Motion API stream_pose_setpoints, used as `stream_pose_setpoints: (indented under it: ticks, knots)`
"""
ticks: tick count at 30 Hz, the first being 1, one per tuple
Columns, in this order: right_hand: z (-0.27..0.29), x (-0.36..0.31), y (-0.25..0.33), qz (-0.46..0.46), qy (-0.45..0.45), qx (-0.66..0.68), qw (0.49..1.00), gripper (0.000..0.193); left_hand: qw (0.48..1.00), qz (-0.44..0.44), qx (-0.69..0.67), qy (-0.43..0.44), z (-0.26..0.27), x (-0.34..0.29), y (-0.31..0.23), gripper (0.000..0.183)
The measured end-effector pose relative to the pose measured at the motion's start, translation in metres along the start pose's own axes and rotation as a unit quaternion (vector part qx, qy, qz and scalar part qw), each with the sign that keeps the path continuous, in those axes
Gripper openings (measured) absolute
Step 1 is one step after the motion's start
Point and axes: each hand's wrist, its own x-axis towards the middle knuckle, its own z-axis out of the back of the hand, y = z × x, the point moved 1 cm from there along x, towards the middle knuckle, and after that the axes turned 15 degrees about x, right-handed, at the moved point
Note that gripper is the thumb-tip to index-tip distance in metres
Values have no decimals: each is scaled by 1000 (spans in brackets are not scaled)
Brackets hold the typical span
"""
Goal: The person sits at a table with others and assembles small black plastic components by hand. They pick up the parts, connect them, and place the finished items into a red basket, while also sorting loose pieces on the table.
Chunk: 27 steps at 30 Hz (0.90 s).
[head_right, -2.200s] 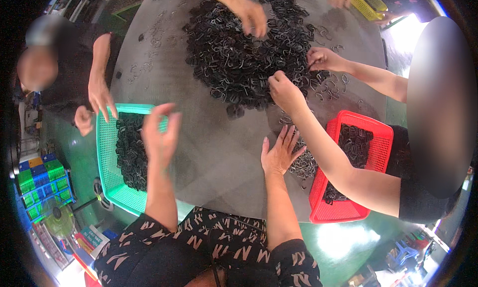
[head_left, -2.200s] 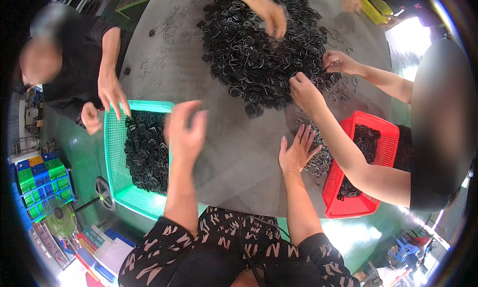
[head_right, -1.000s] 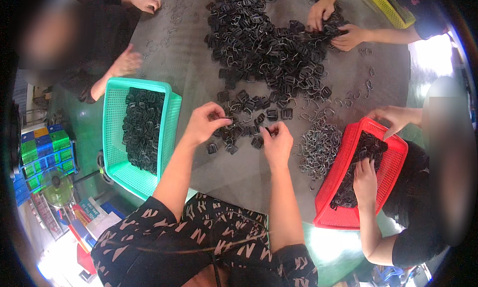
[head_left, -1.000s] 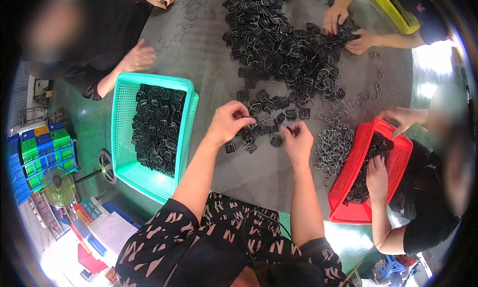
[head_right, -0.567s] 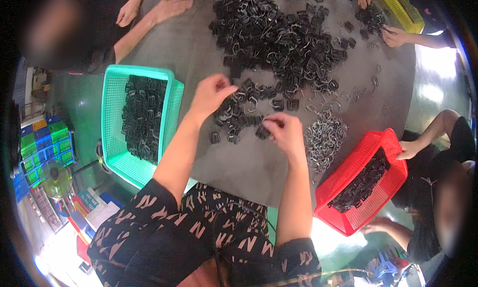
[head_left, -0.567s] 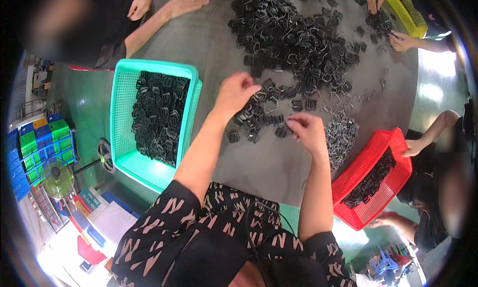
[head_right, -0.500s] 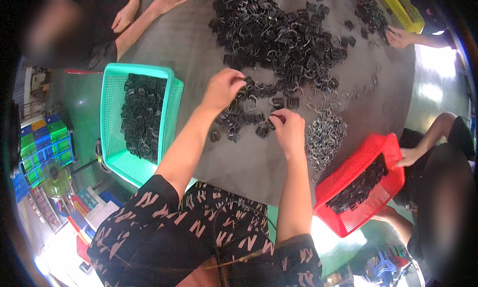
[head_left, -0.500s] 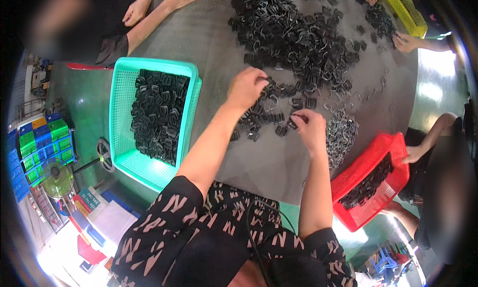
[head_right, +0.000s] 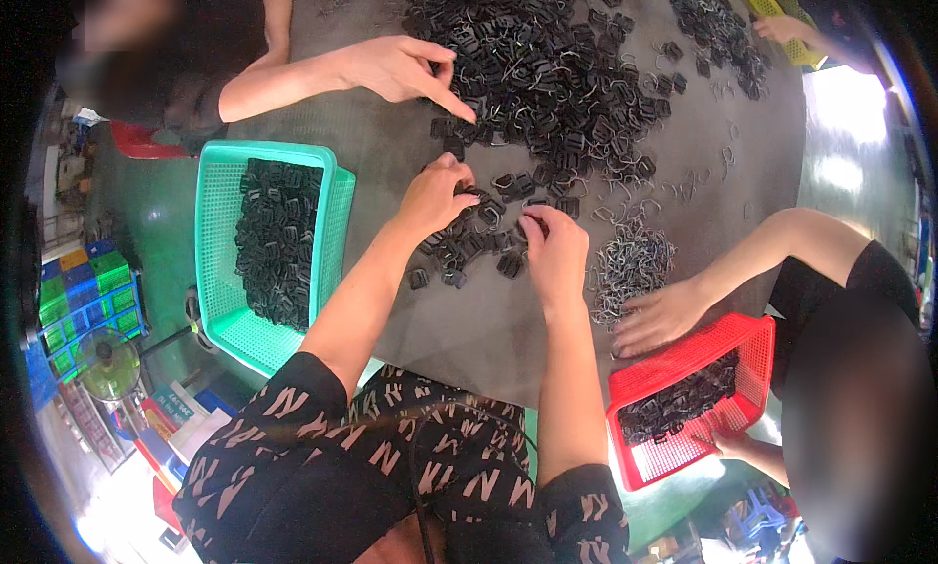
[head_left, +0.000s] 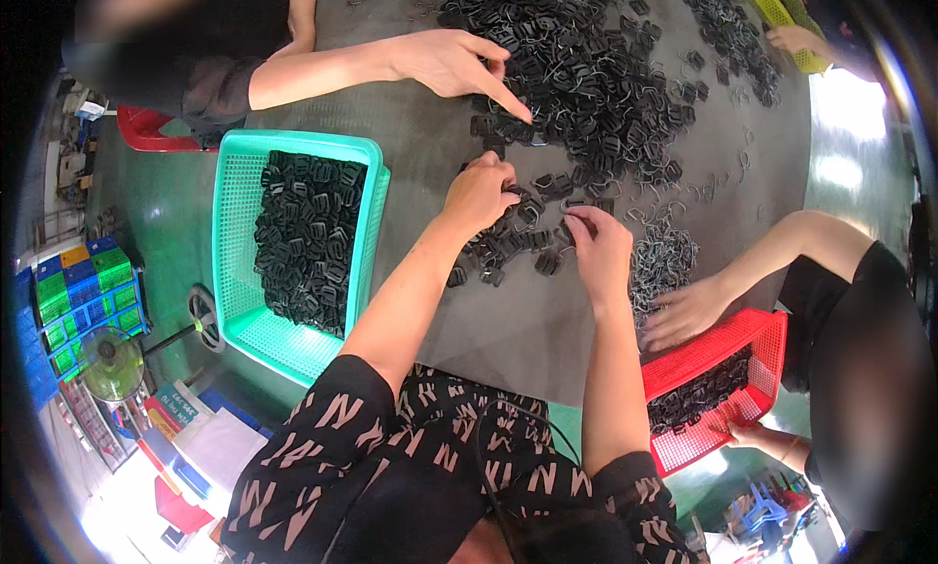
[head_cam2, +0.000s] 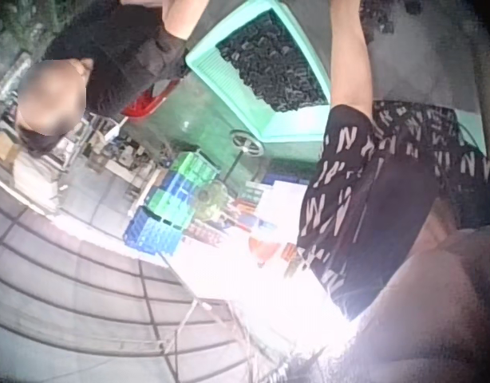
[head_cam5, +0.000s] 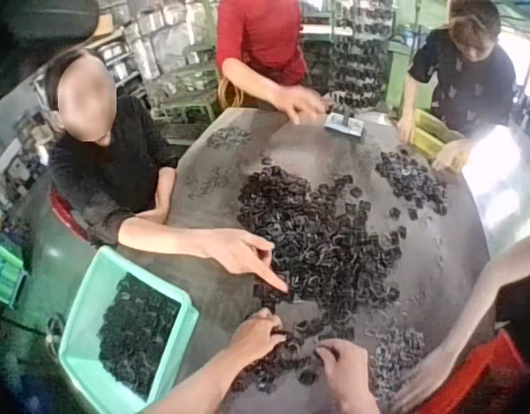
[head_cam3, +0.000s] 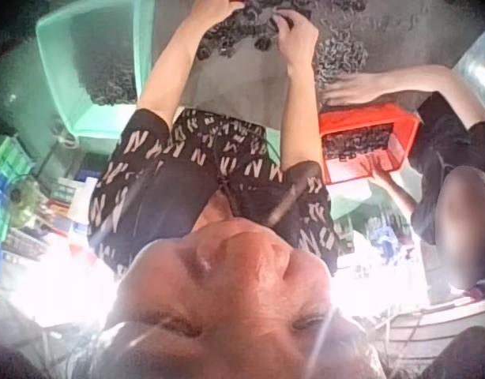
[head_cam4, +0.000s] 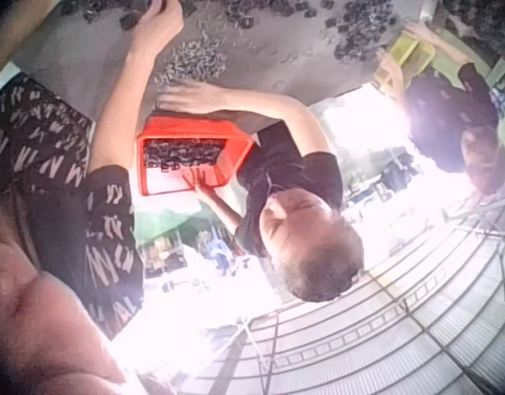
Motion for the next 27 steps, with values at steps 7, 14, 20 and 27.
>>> stream_pose_setpoints:
  ticks: [7, 14, 20, 27]
  knots:
    - [5, 6, -13, -10, -5, -22, 1000, 14, 826, 116, -549, 48, 4, 0, 44, 28]
    - [-2, 8, -14, -70, -5, -11, 997, 12, 980, 178, -48, -69, 18, 27, 31, 32]
    - [-10, 6, -6, -24, 22, -71, 997, 10, 987, 154, 25, -33, 16, 30, 28, 35]
    - [-6, 1, -19, -123, -7, 35, 992, 11, 982, 102, -150, 47, 33, 0, 33, 21]
